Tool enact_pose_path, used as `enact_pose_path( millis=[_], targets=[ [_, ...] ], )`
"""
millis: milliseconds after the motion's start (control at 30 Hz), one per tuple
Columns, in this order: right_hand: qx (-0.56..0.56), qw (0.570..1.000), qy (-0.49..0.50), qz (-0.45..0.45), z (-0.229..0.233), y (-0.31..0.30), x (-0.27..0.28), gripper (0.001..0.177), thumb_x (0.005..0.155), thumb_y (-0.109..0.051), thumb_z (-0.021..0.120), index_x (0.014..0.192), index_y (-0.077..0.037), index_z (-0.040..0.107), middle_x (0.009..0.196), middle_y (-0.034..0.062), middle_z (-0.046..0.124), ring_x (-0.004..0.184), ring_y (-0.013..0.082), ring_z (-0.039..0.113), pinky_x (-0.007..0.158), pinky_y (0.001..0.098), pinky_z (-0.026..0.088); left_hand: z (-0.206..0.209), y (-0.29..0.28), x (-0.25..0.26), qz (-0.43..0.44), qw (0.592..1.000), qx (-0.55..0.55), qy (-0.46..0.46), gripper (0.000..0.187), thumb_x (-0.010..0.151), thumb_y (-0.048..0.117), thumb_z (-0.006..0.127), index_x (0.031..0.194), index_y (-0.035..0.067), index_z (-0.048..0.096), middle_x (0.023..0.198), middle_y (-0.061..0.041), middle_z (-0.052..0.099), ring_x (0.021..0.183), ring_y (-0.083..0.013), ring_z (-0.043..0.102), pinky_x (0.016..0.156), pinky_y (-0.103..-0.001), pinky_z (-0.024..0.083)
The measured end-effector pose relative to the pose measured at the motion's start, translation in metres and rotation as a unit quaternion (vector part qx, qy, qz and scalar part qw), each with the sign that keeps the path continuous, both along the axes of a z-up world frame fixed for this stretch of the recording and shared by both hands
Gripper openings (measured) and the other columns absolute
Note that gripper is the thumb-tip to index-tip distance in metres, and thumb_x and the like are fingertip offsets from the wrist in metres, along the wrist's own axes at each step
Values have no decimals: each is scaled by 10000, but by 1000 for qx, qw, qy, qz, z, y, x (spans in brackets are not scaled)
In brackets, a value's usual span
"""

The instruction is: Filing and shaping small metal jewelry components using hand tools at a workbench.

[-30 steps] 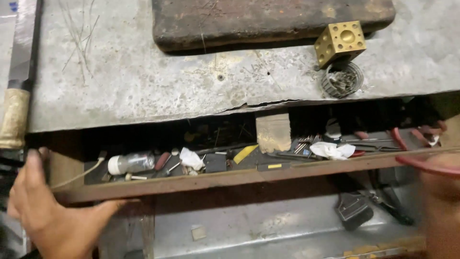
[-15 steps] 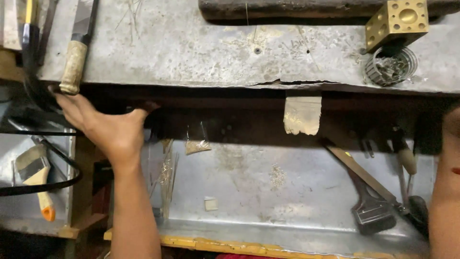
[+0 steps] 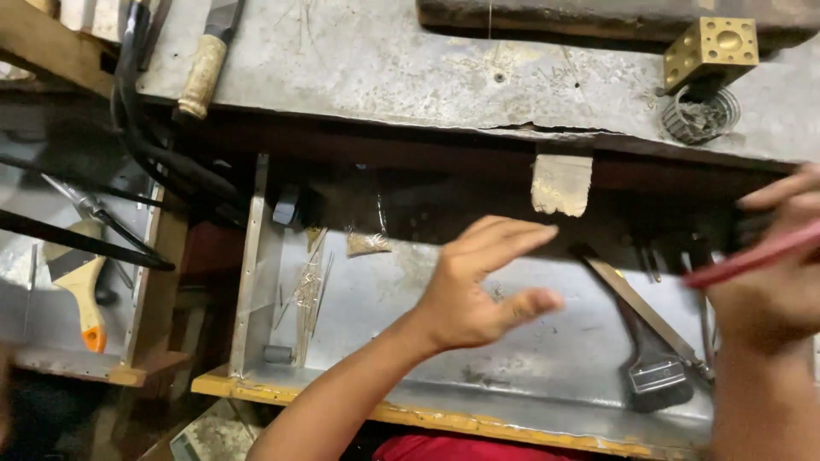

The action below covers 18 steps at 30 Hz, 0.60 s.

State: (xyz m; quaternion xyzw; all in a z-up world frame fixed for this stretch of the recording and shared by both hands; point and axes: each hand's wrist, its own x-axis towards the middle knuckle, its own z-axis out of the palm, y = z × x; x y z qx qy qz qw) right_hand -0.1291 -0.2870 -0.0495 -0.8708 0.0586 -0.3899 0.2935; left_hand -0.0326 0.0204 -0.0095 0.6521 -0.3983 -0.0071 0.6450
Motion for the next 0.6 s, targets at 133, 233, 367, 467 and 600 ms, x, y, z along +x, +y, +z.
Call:
enact_pose_path(
  millis=[133, 233, 367, 467, 600],
  targets=[
    [-167, 979, 92, 76, 71, 142, 5, 115, 1079, 80, 681, 1178, 58, 736, 938, 202, 675, 775, 357, 584, 743, 445, 435, -16, 6, -9, -203, 969, -5, 138, 1045, 909, 755, 525, 1644, 96, 183, 1661, -217, 286, 1530, -330, 451, 1312, -484, 389],
    [-156, 968, 70, 185, 43, 171, 19, 251, 1040, -30, 468, 1095, 15, 709, 955, 153, 715, 769, 358, 619, 711, 438, 462, -31, 8, -18, -180, 970, -14, 160, 472, 1158, 373, 341, 1495, 55, 431, 1630, -151, 412, 1695, -331, 96, 1417, -525, 164],
    [-2, 969, 79, 236, 6, 176, 24, 205, 1009, -101, 616, 1146, 41, 672, 977, 159, 714, 771, 241, 693, 746, 329, 584, -35, 17, -15, -53, 975, 1, 216, 470, 1112, 250, 346, 1457, -40, 480, 1520, -181, 522, 1474, -266, 450, 1249, -373, 382],
    [60, 977, 85, 186, -3, 173, 25, 168, 994, -83, 658, 1123, 24, 643, 885, 147, 703, 650, 173, 704, 638, 266, 585, -40, 22, -6, -3, 979, -12, 201, 435, 1117, 263, 369, 1437, 3, 508, 1402, -136, 619, 1400, -230, 518, 1164, -361, 481],
    [164, 981, 101, -8, -16, 150, 28, 242, 1119, -1, 498, 883, -41, 536, 757, 89, 611, 637, 184, 583, 632, 311, 463, -51, 24, -1, 96, 978, -15, 185, 337, 1109, 322, 419, 1225, 74, 616, 849, -20, 578, 741, -146, 590, 703, -294, 524]
  ],
)
